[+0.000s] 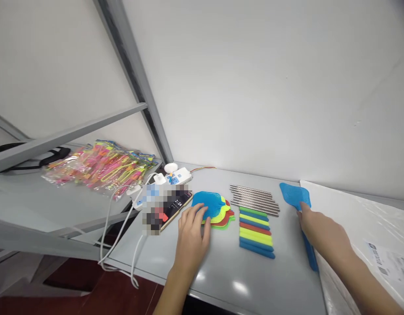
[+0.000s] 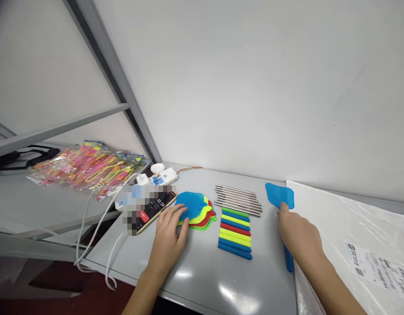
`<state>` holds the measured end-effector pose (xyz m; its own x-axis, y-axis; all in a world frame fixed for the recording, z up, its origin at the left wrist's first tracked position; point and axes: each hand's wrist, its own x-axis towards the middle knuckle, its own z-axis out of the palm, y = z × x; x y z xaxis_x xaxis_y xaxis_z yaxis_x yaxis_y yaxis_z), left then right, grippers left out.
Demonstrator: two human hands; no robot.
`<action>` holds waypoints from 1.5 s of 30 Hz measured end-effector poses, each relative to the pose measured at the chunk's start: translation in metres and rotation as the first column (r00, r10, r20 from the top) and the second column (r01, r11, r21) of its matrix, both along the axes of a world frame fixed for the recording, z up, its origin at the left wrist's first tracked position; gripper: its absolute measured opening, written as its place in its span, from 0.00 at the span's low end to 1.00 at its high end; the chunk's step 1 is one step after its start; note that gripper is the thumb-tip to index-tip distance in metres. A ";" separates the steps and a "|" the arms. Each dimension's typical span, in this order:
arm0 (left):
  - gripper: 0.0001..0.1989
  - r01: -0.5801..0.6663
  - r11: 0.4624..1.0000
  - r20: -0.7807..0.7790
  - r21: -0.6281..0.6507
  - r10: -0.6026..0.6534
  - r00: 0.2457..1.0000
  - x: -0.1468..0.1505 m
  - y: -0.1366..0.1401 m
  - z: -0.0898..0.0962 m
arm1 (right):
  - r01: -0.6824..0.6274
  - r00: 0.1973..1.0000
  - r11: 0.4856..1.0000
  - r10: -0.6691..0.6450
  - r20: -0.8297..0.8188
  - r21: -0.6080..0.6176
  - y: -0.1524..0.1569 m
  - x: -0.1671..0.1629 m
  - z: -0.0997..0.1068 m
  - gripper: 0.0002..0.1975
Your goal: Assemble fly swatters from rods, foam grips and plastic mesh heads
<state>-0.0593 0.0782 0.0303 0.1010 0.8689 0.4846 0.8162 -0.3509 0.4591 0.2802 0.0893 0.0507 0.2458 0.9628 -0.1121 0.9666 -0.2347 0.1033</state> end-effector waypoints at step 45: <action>0.07 0.312 0.943 -0.108 -0.119 -0.325 0.940 0.049 -0.053 -0.011 | 0.149 0.434 0.768 0.516 -0.739 0.623 -0.064 -0.085 0.039 0.03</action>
<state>-0.0107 0.0250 0.0189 0.4342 0.8242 0.3635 0.7221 -0.5597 0.4066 0.1952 0.0249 0.0897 0.1507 0.9084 0.3899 0.4762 0.2790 -0.8339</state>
